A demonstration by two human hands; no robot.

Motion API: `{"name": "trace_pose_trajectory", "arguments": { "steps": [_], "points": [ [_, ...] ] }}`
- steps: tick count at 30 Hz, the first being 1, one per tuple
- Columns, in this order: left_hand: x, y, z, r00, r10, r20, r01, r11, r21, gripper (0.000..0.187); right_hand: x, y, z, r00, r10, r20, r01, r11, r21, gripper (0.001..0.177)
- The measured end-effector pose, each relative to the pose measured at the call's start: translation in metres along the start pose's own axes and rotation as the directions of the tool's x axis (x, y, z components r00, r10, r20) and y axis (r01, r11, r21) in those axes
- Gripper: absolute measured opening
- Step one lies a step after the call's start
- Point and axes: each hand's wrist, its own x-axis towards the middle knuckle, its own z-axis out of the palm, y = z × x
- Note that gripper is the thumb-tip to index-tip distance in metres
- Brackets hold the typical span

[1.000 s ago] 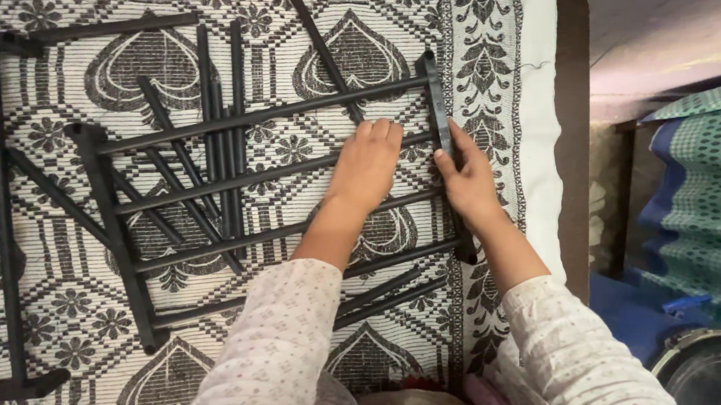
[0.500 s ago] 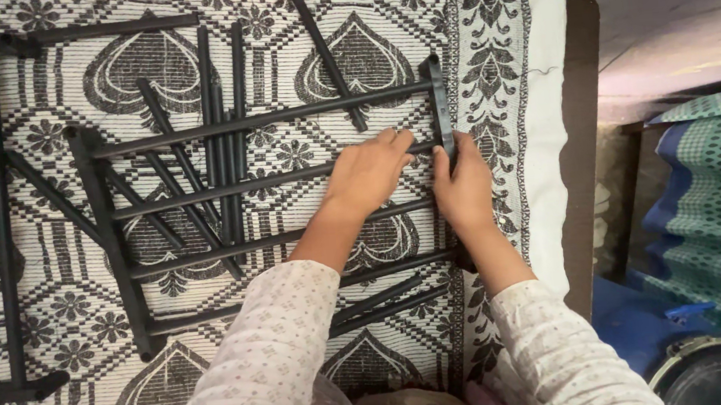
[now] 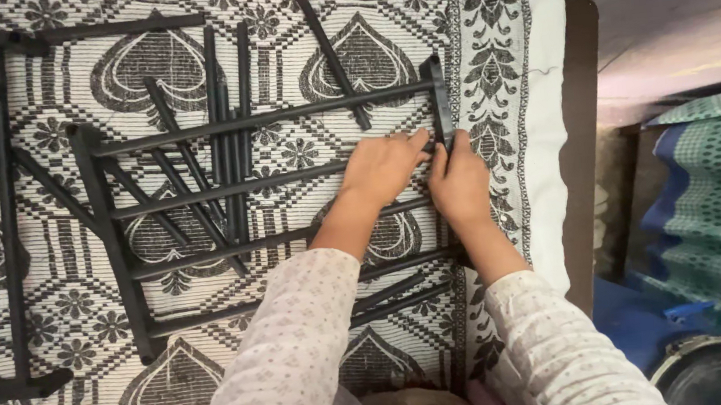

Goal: The person assembles black metal frame components on a patterned surface. They connect rods and crossbars by hand to form rectangular frames, then set the completed frames aside.

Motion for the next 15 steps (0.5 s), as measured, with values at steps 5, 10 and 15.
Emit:
{"name": "trace_pose_trajectory", "arguments": {
  "steps": [5, 10, 15],
  "points": [
    [-0.01, -0.005, 0.008, 0.997, 0.068, -0.045, -0.065, 0.996, 0.064, 0.025, 0.002, -0.003, 0.0, 1.0, 0.007, 0.03, -0.006, 1.0, -0.009, 0.029],
    [-0.009, -0.006, 0.009, 0.999, 0.05, 0.007, -0.05, 0.997, 0.051, 0.025, 0.001, -0.001, -0.002, 0.999, -0.014, 0.049, 0.011, 0.998, 0.068, 0.029],
    [-0.001, -0.004, -0.002, 0.985, -0.126, -0.116, 0.123, 0.992, -0.026, 0.021, -0.006, 0.002, -0.008, 0.994, -0.057, 0.098, 0.05, 0.996, 0.074, 0.03]
  ]
}}
